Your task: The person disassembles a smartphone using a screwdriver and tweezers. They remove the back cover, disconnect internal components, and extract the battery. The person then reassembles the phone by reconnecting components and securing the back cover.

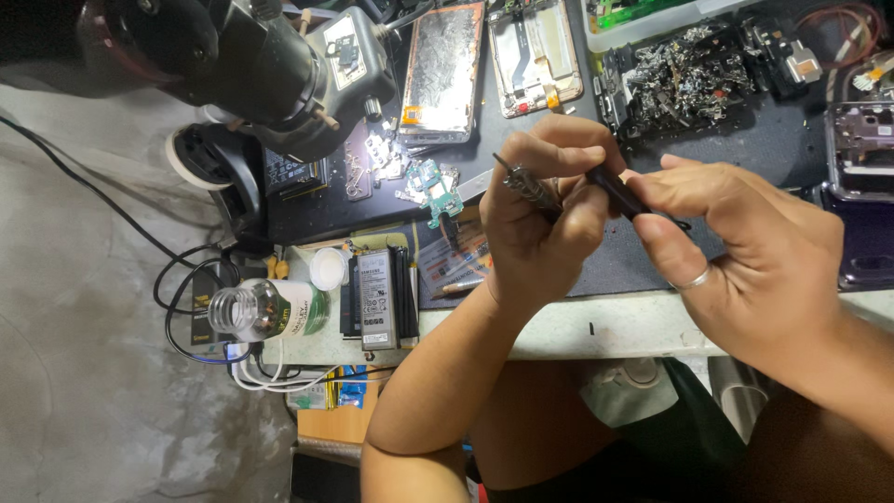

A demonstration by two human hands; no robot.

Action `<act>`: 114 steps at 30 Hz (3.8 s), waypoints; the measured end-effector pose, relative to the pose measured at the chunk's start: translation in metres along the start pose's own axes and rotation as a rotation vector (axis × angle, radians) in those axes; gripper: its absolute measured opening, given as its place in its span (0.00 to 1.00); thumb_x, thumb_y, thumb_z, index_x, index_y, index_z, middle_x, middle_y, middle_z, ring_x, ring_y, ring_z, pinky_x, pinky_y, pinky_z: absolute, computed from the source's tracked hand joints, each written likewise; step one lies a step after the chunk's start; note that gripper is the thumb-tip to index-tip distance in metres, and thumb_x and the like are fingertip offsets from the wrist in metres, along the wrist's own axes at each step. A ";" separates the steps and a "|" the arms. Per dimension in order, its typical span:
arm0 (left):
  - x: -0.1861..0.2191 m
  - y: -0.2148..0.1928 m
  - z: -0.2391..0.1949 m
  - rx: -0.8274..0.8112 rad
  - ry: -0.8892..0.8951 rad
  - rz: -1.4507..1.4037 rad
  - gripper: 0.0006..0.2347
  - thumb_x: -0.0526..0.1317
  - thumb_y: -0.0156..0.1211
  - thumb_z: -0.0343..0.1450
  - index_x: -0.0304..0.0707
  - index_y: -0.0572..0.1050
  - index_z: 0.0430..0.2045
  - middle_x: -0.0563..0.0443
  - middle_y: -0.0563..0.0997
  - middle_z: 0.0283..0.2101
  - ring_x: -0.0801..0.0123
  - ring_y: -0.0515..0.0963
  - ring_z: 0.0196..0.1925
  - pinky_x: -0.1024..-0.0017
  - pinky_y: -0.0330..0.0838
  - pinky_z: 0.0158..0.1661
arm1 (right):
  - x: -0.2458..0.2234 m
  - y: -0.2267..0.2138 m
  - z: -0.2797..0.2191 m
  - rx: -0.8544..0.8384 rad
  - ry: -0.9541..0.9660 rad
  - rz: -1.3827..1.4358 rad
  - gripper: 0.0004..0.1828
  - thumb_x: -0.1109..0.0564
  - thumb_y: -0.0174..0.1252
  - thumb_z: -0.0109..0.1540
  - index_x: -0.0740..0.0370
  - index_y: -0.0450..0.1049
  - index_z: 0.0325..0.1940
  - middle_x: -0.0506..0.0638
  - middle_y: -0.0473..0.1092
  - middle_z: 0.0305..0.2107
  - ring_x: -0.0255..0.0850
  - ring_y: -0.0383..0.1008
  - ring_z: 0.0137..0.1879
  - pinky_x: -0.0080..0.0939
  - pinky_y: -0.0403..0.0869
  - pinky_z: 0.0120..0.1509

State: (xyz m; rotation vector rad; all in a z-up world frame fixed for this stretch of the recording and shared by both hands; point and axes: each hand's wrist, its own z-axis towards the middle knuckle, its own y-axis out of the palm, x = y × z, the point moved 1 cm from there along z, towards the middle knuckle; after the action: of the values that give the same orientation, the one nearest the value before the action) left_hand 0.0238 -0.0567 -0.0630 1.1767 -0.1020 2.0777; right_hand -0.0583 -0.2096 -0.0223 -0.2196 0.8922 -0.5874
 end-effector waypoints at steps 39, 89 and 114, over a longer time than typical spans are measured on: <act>0.075 0.004 -0.005 -0.038 0.135 0.628 0.11 0.27 0.61 0.65 0.35 0.79 0.40 0.45 0.80 0.40 0.69 0.80 0.38 0.78 0.77 0.39 | -0.015 -0.011 0.013 -0.143 -0.412 -0.168 0.10 0.65 0.61 0.62 0.72 0.75 0.47 0.61 0.77 0.42 0.53 0.80 0.52 0.63 0.72 0.70; 0.110 -0.043 -0.031 -0.896 0.210 1.526 0.13 0.34 0.58 0.72 0.26 0.75 0.49 0.51 0.78 0.36 0.69 0.78 0.29 0.72 0.71 0.30 | -0.007 0.030 -0.011 -0.492 -0.346 -0.324 0.22 0.63 0.63 0.52 0.64 0.77 0.51 0.52 0.76 0.42 0.48 0.77 0.46 0.43 0.77 0.45; 0.102 -0.049 -0.042 -0.740 0.099 1.322 0.17 0.33 0.58 0.73 0.29 0.72 0.57 0.47 0.79 0.47 0.62 0.81 0.36 0.69 0.75 0.38 | -0.011 0.038 -0.020 -0.322 -0.376 -0.372 0.20 0.68 0.60 0.51 0.65 0.78 0.47 0.52 0.76 0.39 0.49 0.78 0.42 0.45 0.77 0.43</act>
State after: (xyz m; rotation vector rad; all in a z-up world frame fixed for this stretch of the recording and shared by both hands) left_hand -0.0069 0.0526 -0.0217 0.4878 -1.8269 2.6649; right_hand -0.0644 -0.1710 -0.0425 -0.7740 0.5764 -0.7140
